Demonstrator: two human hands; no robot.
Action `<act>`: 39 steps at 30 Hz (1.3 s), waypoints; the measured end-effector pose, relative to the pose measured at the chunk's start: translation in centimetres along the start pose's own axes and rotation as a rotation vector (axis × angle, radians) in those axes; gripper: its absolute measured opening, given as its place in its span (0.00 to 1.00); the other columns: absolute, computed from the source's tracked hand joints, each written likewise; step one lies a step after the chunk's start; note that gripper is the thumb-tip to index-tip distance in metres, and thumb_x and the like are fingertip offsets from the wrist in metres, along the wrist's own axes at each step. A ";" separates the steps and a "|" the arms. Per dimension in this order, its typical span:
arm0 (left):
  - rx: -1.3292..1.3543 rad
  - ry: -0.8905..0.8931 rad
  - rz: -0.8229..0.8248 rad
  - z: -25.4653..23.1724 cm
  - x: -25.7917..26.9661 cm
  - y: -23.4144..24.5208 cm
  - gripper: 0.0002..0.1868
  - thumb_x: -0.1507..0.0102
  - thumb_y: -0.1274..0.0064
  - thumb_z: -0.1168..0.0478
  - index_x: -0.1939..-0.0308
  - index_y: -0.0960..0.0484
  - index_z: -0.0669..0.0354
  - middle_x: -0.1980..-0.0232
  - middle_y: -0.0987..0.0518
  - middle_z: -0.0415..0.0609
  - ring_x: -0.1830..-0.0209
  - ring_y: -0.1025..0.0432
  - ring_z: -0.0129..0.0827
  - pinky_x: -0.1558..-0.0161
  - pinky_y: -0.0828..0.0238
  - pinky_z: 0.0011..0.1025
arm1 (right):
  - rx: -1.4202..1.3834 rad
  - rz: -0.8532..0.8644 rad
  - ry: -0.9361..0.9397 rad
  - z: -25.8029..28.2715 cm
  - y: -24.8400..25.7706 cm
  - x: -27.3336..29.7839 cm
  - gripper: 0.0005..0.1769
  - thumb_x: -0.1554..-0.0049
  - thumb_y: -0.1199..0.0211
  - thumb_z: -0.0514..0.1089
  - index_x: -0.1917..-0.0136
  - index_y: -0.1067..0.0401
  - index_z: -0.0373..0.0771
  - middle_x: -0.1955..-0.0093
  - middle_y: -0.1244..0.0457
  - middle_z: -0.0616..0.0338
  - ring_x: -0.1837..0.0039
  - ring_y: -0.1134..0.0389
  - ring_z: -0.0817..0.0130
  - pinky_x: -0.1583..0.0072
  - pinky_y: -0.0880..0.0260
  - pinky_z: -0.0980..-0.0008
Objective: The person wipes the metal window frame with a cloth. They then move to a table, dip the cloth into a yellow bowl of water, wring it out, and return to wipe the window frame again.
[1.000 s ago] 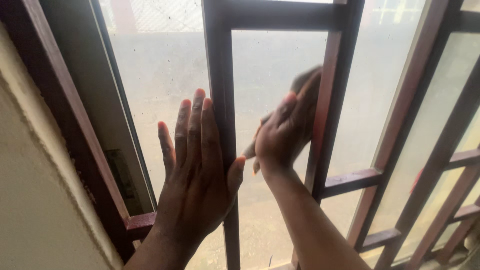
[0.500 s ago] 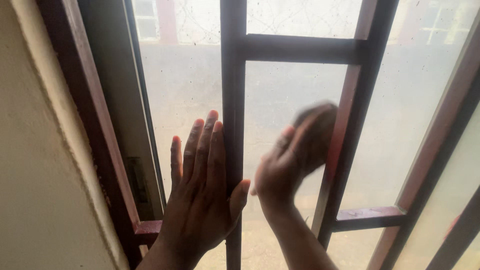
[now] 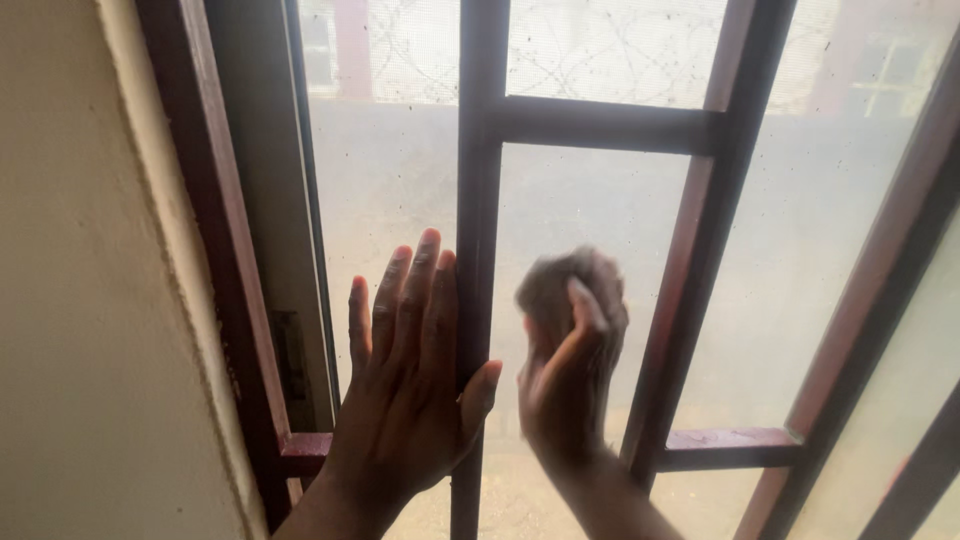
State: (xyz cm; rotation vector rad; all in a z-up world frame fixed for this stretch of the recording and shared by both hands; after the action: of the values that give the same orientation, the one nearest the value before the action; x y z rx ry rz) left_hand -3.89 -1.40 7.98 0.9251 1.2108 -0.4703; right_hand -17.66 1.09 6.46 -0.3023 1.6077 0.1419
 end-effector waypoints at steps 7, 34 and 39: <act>-0.038 0.006 0.008 0.3 -0.2 0.6 0.40 0.28 0.75 0.40 0.20 0.58 0.63 0.17 0.55 0.65 0.16 0.59 0.56 0.23 0.74 0.61 | -0.037 0.062 -0.137 -1.1 -2.5 -9.3 0.11 0.35 0.36 0.40 0.39 0.28 0.44 0.28 0.43 0.55 0.24 0.44 0.54 0.28 0.35 0.57; 0.195 0.143 -0.063 3.5 0.3 1.3 0.59 0.35 0.53 0.34 0.23 0.68 0.74 0.19 0.66 0.76 0.17 0.74 0.63 0.25 0.80 0.68 | 0.166 0.706 0.286 4.3 -7.0 3.2 0.21 0.32 0.51 0.46 0.29 0.40 0.36 0.34 0.38 0.57 0.28 0.38 0.68 0.24 0.40 0.57; 0.255 0.139 -0.064 3.5 0.4 1.1 0.59 0.35 0.54 0.35 0.24 0.69 0.78 0.21 0.67 0.81 0.18 0.75 0.67 0.26 0.78 0.70 | 0.401 0.111 0.251 0.9 -4.1 -10.9 0.16 0.29 0.47 0.38 0.28 0.38 0.38 0.31 0.40 0.45 0.24 0.41 0.51 0.21 0.44 0.44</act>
State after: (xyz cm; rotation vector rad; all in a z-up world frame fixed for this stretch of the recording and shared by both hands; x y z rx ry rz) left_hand -0.92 -3.51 8.26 1.1543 1.3294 -0.6307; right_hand -15.27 -1.44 17.65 0.0842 1.8582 -0.1396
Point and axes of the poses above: each hand's wrist, its own x-axis away from the middle knuckle, its own y-axis out of the back of the hand, z = x × y, the point moved 9 cm from there along -x, towards the middle knuckle
